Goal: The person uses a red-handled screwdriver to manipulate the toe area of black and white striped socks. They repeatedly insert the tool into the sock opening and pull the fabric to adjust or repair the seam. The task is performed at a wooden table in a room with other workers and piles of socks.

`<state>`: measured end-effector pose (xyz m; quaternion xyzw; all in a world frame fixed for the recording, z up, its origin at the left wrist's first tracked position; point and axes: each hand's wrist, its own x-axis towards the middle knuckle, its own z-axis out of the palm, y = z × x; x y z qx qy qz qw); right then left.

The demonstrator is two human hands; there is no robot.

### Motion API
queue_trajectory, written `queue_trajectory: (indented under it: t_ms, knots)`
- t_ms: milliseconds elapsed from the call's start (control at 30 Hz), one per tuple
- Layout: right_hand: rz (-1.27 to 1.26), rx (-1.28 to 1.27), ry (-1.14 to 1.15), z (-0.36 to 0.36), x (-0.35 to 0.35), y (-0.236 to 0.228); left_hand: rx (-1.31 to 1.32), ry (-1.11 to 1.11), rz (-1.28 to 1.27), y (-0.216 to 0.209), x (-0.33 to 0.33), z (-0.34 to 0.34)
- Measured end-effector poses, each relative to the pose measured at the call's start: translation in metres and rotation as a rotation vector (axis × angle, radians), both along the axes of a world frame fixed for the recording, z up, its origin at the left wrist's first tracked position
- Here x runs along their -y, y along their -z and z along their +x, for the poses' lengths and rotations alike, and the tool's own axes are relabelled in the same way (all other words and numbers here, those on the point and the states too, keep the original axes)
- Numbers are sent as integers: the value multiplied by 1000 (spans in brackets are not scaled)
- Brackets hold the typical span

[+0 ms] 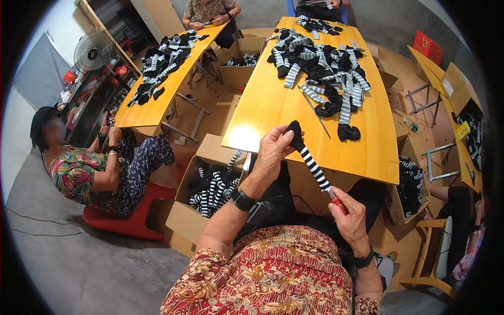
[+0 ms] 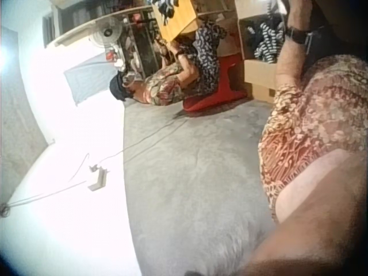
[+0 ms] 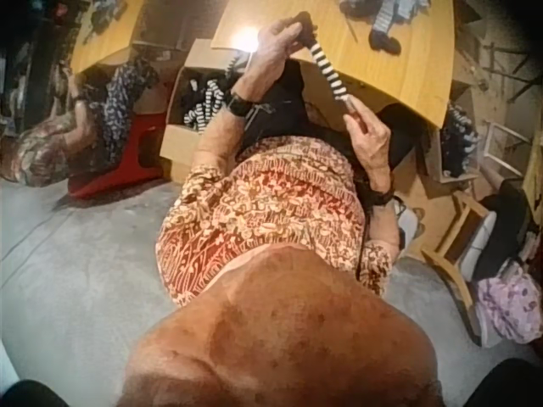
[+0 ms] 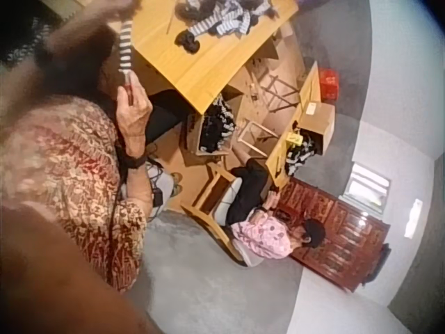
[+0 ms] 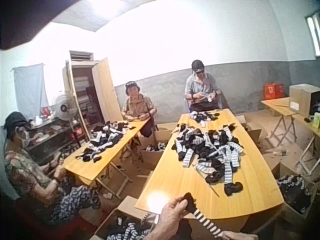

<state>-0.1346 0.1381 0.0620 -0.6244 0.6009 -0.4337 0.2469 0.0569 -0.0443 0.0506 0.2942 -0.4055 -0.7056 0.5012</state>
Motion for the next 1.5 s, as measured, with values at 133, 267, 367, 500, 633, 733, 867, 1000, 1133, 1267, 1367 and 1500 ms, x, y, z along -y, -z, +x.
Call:
queue_trajectory:
  t_ms: [133, 267, 367, 500, 633, 733, 867, 1000, 1133, 1267, 1367, 1500]
  knots:
    - [128, 141, -16, -1, -4, 1, 41, 33, 15, -4, -3, -2]
    - [270, 289, -28, -1, -6, -4, 65, 100, 14, 2, 0, -1]
    - [330, 467, -47, -4, -7, -4, 66, 70, 44, 7, 2, 0]
    - [333, 543, -42, -8, -9, -4, 8, 82, 64, 3, -1, 0]
    - [271, 513, -34, -9, -9, 0, 76, 33, -24, 2, -3, -4]
    - [291, 547, -29, -6, -5, -5, 97, 0, -82, 7, -4, -6]
    - [291, 705, -46, -7, -1, -3, 204, 37, -228, 5, -5, -4]
    - [237, 749, -24, -5, 1, 4, 123, 36, -191, 7, -16, -15]
    - [37, 632, -29, 10, -1, 5, 7, 19, -218, 9, -27, -26]
    - [-107, 456, -48, 5, -1, 1, 15, 27, -277, -15, -34, -27]
    - [-128, 336, -58, -7, -3, -2, 81, 39, -355, -27, -26, -13]
    - [-152, 207, -82, -12, -4, -2, 58, 35, -266, -36, -17, -2]
